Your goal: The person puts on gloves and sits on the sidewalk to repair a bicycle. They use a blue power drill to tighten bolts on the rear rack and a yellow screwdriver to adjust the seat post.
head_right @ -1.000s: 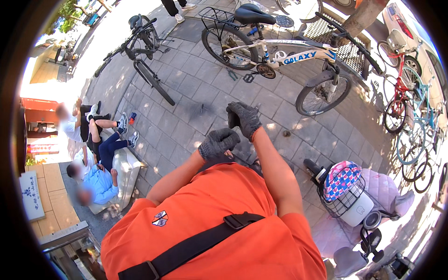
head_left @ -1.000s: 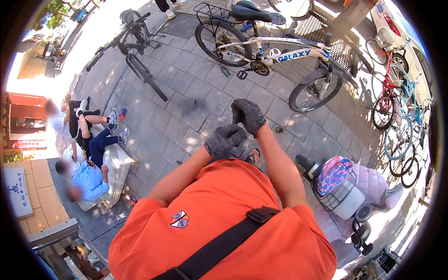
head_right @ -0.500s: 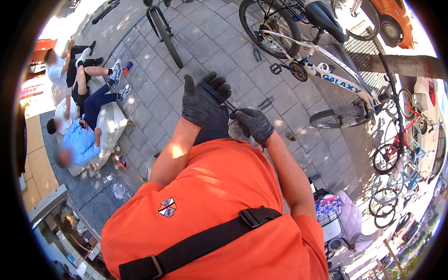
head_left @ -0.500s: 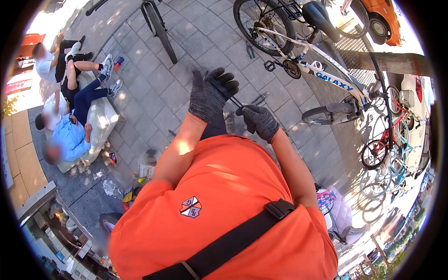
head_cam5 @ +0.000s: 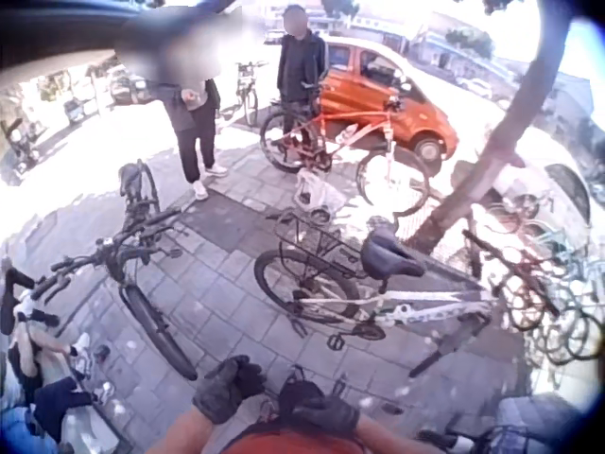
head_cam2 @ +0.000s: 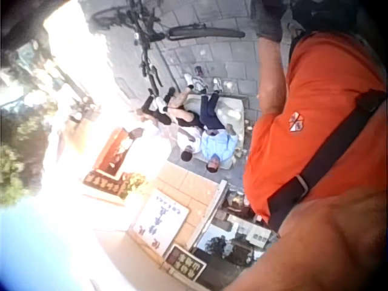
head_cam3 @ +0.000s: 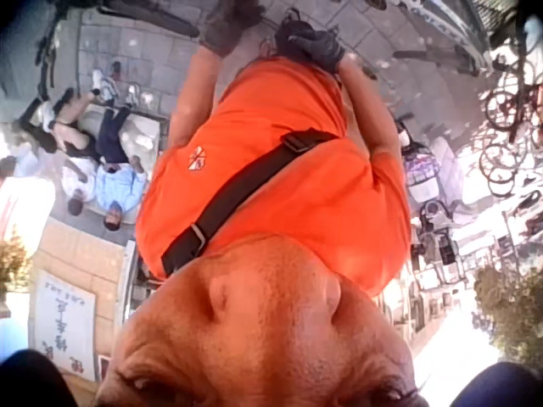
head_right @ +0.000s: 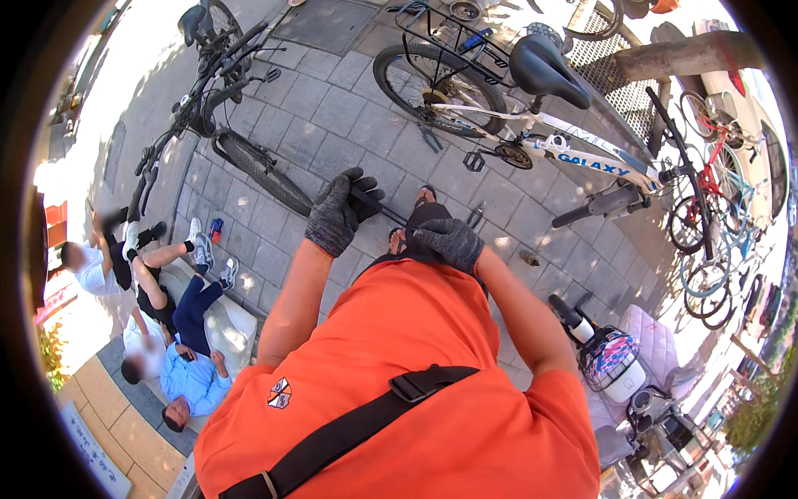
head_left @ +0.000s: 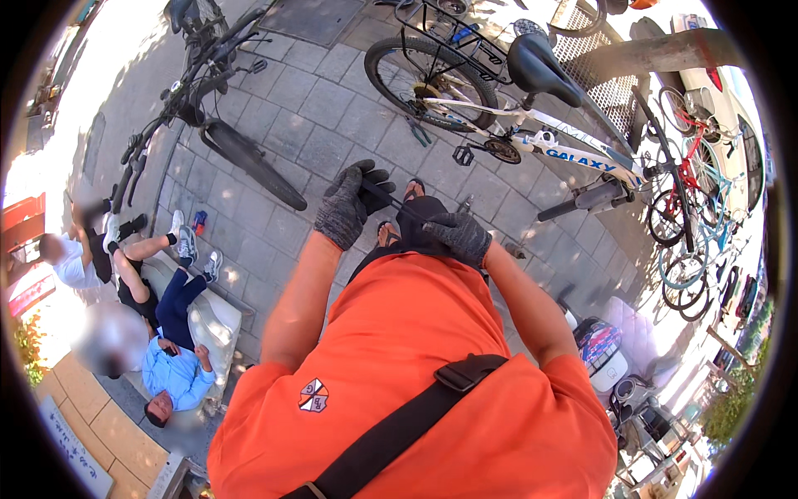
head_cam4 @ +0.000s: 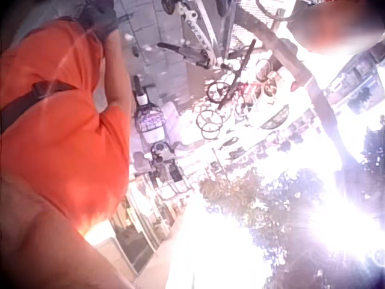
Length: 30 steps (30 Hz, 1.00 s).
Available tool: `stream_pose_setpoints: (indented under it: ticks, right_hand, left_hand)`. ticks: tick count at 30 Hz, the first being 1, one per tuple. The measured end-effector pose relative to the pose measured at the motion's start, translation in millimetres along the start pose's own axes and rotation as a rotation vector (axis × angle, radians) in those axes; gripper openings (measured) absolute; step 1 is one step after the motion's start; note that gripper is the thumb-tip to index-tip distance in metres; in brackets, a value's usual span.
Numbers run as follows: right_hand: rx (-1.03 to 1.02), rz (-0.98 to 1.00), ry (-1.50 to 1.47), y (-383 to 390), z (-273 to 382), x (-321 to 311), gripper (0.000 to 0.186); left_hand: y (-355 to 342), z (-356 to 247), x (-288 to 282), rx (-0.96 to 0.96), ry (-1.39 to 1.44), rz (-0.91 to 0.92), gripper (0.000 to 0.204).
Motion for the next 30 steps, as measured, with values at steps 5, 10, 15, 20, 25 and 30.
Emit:
stream_pose_setpoints:
  ticks: [5, 10, 15, 20, 25, 30]
  right_hand:
    - [-0.034, -0.188, 0.135, -62, 32, -55, 0.036]
    - [-0.197, -0.414, 0.342, -134, 96, -123, 0.035]
    - [-0.135, -0.387, 0.323, -158, 191, -205, 0.040]
    - [-0.175, -0.632, -0.090, -188, 169, -287, 0.038]
    - [0.068, -1.028, -0.385, -224, 147, -316, 0.037]
    - [0.227, -1.082, -0.562, -294, 189, -304, 0.038]
  left_hand:
    - [-104, -33, 11, -0.165, -0.237, -0.068, 0.035]
    - [-210, -111, 41, -0.241, -0.543, -0.053, 0.029]
    - [-317, -182, 100, -0.256, -0.577, 0.049, 0.027]
    - [-442, -209, 136, -0.316, -0.625, 0.173, 0.026]
    - [-593, -239, 161, -0.230, -0.931, 0.388, 0.025]
    - [-734, -279, 188, -0.306, -1.559, 0.799, 0.026]
Point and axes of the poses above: each hand's wrist, its own y-axis away from the middle knuckle, its own x-axis out of the palm, z = x × y, the point moved 5 cm from there along -y, towards the middle knuckle, and after that the axes turned 10 degrees about z, right-handed, at the moved point
